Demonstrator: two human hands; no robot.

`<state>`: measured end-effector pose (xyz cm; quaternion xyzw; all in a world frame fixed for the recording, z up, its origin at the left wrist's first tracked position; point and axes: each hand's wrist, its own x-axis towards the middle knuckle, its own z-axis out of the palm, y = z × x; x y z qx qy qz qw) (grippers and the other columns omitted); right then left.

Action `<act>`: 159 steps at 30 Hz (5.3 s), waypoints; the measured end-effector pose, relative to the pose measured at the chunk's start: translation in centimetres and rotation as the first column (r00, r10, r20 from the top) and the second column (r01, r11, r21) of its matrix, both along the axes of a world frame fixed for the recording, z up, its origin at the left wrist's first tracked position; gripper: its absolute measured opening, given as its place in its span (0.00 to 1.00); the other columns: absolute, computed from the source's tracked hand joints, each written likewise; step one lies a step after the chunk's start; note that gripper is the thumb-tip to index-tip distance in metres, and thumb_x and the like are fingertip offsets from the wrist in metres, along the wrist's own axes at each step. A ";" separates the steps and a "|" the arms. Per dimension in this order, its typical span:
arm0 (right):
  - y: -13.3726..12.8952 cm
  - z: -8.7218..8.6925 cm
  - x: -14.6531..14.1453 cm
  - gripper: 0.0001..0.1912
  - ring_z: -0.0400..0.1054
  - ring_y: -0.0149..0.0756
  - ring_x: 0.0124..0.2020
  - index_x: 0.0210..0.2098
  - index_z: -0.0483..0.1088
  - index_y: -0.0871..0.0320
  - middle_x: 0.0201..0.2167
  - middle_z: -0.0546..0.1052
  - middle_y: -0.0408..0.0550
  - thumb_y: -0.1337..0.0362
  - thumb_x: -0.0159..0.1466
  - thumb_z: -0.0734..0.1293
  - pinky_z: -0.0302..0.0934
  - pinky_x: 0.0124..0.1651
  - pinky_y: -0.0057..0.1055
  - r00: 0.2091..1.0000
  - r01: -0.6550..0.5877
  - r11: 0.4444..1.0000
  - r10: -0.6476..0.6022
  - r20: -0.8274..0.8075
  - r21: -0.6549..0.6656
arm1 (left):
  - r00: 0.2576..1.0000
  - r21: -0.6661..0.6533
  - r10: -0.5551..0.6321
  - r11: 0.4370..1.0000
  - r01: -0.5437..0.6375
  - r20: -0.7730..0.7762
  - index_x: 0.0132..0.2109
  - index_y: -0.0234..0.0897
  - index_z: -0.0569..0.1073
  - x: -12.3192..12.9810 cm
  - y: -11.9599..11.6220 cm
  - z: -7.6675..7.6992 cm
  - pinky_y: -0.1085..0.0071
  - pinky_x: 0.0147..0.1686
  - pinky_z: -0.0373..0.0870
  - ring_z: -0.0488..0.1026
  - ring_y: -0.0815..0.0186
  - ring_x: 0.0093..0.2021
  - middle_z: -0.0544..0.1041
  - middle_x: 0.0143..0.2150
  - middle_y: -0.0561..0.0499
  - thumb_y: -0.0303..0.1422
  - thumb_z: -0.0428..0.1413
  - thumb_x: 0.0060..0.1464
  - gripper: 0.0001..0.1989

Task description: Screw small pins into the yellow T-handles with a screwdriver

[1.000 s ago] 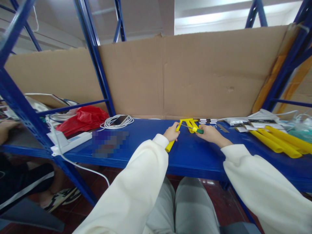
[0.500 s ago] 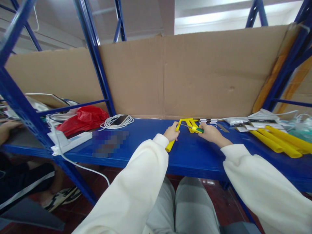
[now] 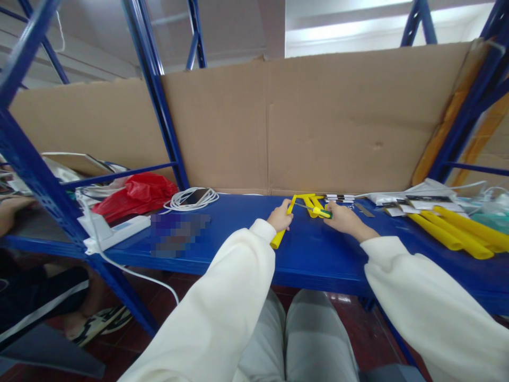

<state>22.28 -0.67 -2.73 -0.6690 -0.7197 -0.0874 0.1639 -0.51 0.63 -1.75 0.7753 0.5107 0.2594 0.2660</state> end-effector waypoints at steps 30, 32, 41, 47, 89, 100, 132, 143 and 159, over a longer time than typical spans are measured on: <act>-0.5 0.4 -0.4 0.12 0.76 0.45 0.36 0.44 0.71 0.56 0.36 0.81 0.54 0.64 0.60 0.67 0.58 0.34 0.30 0.999 -0.005 1.000 0.004 -0.036 -0.005 | 1.000 -0.005 0.006 1.000 -0.006 0.005 0.60 0.40 0.60 0.0 -0.3 0.4 0.74 0.31 0.74 0.72 0.72 0.20 0.77 0.35 0.53 0.26 0.50 0.62 0.20; -0.5 0.4 -0.5 0.12 0.76 0.45 0.38 0.44 0.71 0.57 0.39 0.81 0.56 0.63 0.61 0.66 0.60 0.36 0.31 0.997 -0.029 0.999 0.028 -0.071 -0.018 | 1.000 -0.008 0.008 1.000 -0.008 0.005 0.60 0.40 0.60 0.0 -0.3 0.4 0.74 0.32 0.75 0.72 0.72 0.21 0.77 0.33 0.54 0.27 0.49 0.62 0.20; -0.5 0.4 -0.7 0.11 0.76 0.44 0.38 0.43 0.71 0.57 0.38 0.81 0.54 0.64 0.60 0.67 0.59 0.36 0.30 1.000 -0.010 1.000 0.010 -0.011 -0.017 | 1.000 0.007 0.003 1.000 -0.003 -0.003 0.61 0.39 0.60 0.0 -0.2 0.2 0.73 0.32 0.74 0.70 0.73 0.20 0.78 0.37 0.52 0.26 0.50 0.62 0.21; -0.7 0.5 -0.8 0.11 0.76 0.43 0.37 0.43 0.71 0.57 0.38 0.81 0.54 0.64 0.61 0.66 0.61 0.37 0.30 0.995 -0.075 0.997 0.073 -0.070 -0.027 | 1.000 0.010 0.005 1.000 -0.005 -0.001 0.61 0.39 0.59 0.0 -0.1 0.2 0.73 0.33 0.75 0.70 0.73 0.20 0.77 0.35 0.53 0.26 0.50 0.62 0.21; -0.3 0.3 -0.6 0.06 0.74 0.41 0.34 0.33 0.76 0.57 0.33 0.81 0.49 0.62 0.59 0.69 0.65 0.39 0.33 0.931 -0.356 0.927 0.342 -0.128 -0.115 | 0.996 0.079 -0.089 0.993 0.090 -0.014 0.63 0.37 0.60 0.0 -0.4 0.3 0.71 0.37 0.75 0.72 0.71 0.22 0.77 0.32 0.54 0.27 0.50 0.61 0.24; 3.4 -1.0 -2.7 0.08 0.76 0.40 0.37 0.39 0.75 0.57 0.37 0.82 0.52 0.61 0.63 0.66 0.70 0.45 0.38 0.744 -0.416 0.816 0.560 -0.365 0.402 | 0.979 0.069 -0.194 0.979 0.190 0.063 0.61 0.37 0.61 0.2 0.0 0.0 0.74 0.30 0.72 0.72 0.73 0.20 0.77 0.33 0.55 0.25 0.50 0.60 0.23; 3.0 0.2 -3.1 0.06 0.68 0.34 0.26 0.31 0.69 0.56 0.26 0.75 0.46 0.64 0.63 0.62 0.62 0.32 0.29 0.819 -0.391 0.829 0.512 -0.260 0.400 | 0.986 -0.020 -0.090 0.995 0.094 0.143 0.62 0.40 0.59 -0.1 0.3 0.1 0.81 0.18 0.66 0.69 0.75 0.17 0.75 0.33 0.55 0.26 0.50 0.62 0.23; 2.6 0.6 9.4 0.07 0.75 0.47 0.33 0.22 0.73 0.58 0.24 0.77 0.55 0.69 0.56 0.66 0.66 0.37 0.34 0.894 0.373 0.928 -0.361 -0.266 -0.003 | 0.988 -0.007 -0.026 1.000 0.027 0.155 0.64 0.38 0.59 -0.2 0.1 0.3 0.80 0.19 0.68 0.68 0.74 0.17 0.73 0.28 0.57 0.25 0.50 0.62 0.25; 4.1 -1.7 10.3 0.08 0.75 0.47 0.34 0.25 0.73 0.57 0.26 0.76 0.54 0.70 0.58 0.65 0.66 0.38 0.37 0.893 0.396 0.918 -0.387 -0.228 -0.006 | 0.888 -0.069 -0.018 0.996 0.055 0.459 0.62 0.41 0.61 0.6 -0.5 0.8 0.77 0.18 0.71 0.69 0.80 0.19 0.66 0.65 0.40 0.23 0.50 0.61 0.23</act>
